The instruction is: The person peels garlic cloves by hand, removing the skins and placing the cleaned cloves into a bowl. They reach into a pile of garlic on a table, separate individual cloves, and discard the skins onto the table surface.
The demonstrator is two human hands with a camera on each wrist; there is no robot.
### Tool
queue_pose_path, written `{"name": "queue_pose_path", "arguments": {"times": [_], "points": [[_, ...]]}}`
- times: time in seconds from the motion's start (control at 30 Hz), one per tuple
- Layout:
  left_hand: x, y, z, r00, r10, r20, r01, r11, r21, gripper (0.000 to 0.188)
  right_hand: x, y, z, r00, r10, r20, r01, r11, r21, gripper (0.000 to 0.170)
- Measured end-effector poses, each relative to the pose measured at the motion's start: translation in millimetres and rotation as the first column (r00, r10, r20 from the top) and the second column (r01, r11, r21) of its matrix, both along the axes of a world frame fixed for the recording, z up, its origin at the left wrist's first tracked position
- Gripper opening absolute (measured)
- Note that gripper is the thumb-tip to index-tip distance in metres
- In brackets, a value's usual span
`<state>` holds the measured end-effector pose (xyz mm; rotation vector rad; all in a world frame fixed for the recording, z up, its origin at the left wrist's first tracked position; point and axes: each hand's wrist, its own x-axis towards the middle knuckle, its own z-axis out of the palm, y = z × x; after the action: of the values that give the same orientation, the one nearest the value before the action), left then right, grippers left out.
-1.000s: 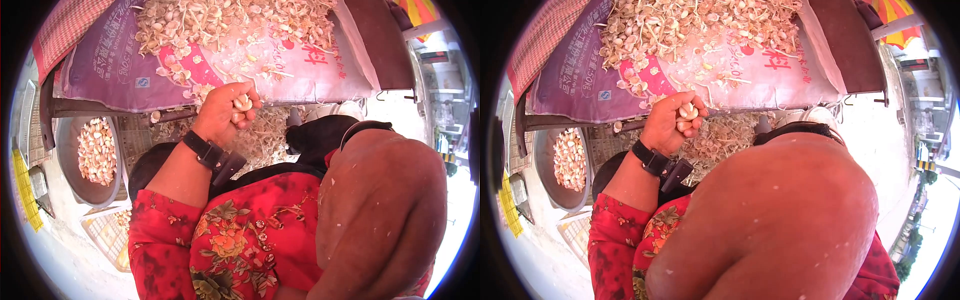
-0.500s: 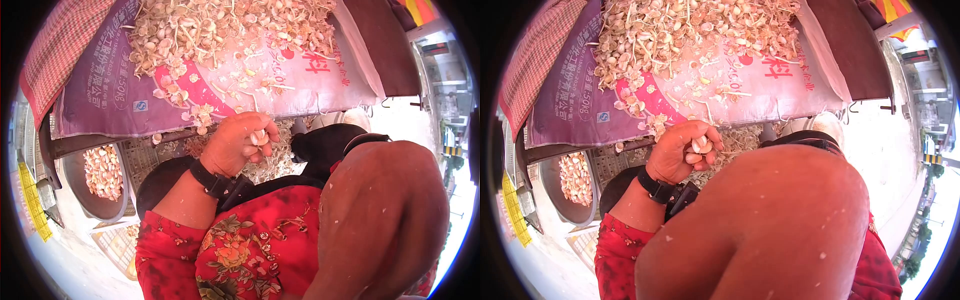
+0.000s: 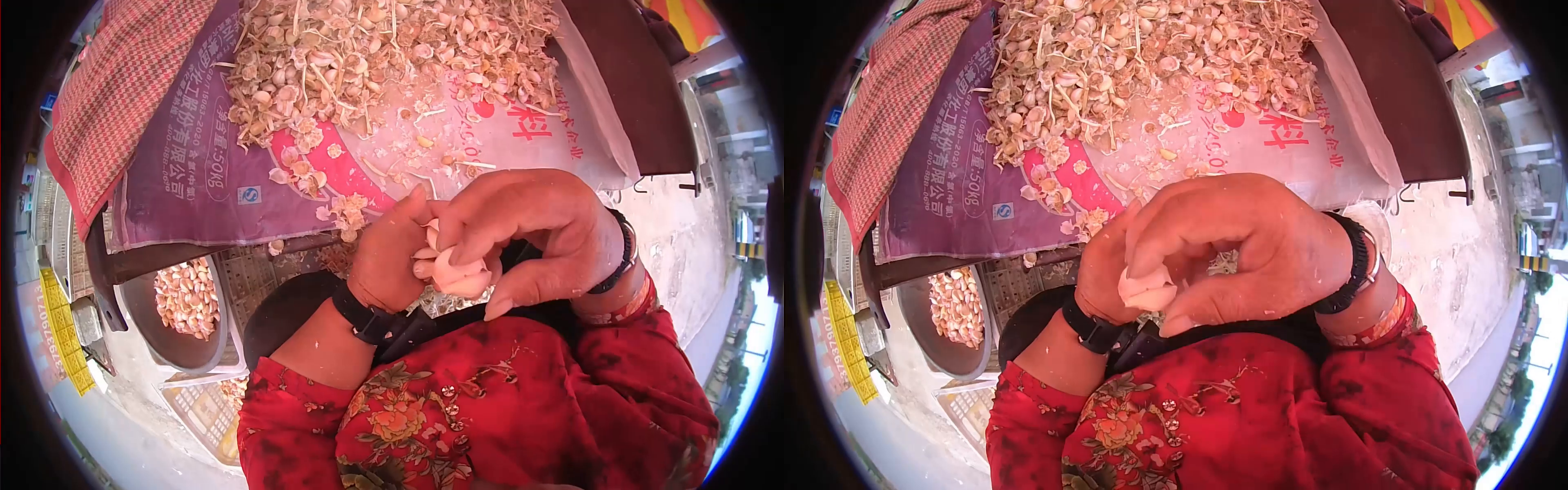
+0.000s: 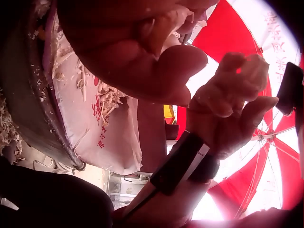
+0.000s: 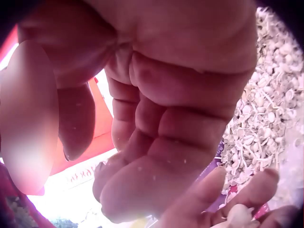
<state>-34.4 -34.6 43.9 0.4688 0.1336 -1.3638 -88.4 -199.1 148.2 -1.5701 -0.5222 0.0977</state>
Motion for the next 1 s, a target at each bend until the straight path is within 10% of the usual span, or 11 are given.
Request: {"name": "queue_pose_path", "arguments": {"times": [0.13, 0.2, 0.27, 0.37, 0.5, 0.6, 0.8, 1.0], "points": [[8.1, 8.3, -3.6, 0.999, 0.002, -0.035, -0.003, 0.999, -0.044, 0.037, 19.5, -43.5, -31.4, 0.819, -0.514, -0.254, 0.421, 0.840, -0.342, 0.016], [11.5, 9.7, -11.2, 0.999, -0.025, -0.048, 0.019, 0.992, -0.126, 0.032, 48.8, -80.1, -62.0, 0.768, -0.637, -0.061, 0.516, 0.673, -0.529, 0.015], [12.6, 9.3, -9.9, 1.000, -0.021, 0.016, 0.023, 0.992, -0.127, 0.027, 76.2, -118.6, -92.3, 0.733, -0.660, 0.164, 0.567, 0.460, -0.684, 0.014], [11.4, 9.9, -12.4, 0.995, 0.041, 0.096, -0.036, 0.998, -0.059, 0.023, 109.1, -170.6, -141.0, 0.796, -0.284, 0.535, 0.563, 0.022, -0.826, 0.019], [12.7, 7.6, -9.7, 0.977, 0.108, 0.186, -0.115, 0.993, 0.030, 0.019, 123.3, -155.2, -146.3, 0.866, -0.398, 0.302, 0.282, -0.111, -0.953, 0.021], [13.1, 6.9, -12.0, 0.975, 0.124, 0.183, -0.133, 0.990, 0.041, 0.018, 119.1, -145.9, -143.6, 0.847, -0.432, 0.310, 0.319, -0.054, -0.946, 0.026], [14.2, -0.9, -18.4, 0.972, 0.097, 0.216, -0.138, 0.973, 0.187, 0.033, 73.0, -88.0, -85.4, 0.708, -0.699, -0.103, 0.401, 0.518, -0.756, 0.030], [12.4, -7.0, -13.6, 0.982, 0.149, 0.112, -0.169, 0.966, 0.198, 0.042, 17.3, -22.6, -67.9, 0.878, -0.445, -0.175, 0.331, 0.830, -0.449, 0.018]]}}
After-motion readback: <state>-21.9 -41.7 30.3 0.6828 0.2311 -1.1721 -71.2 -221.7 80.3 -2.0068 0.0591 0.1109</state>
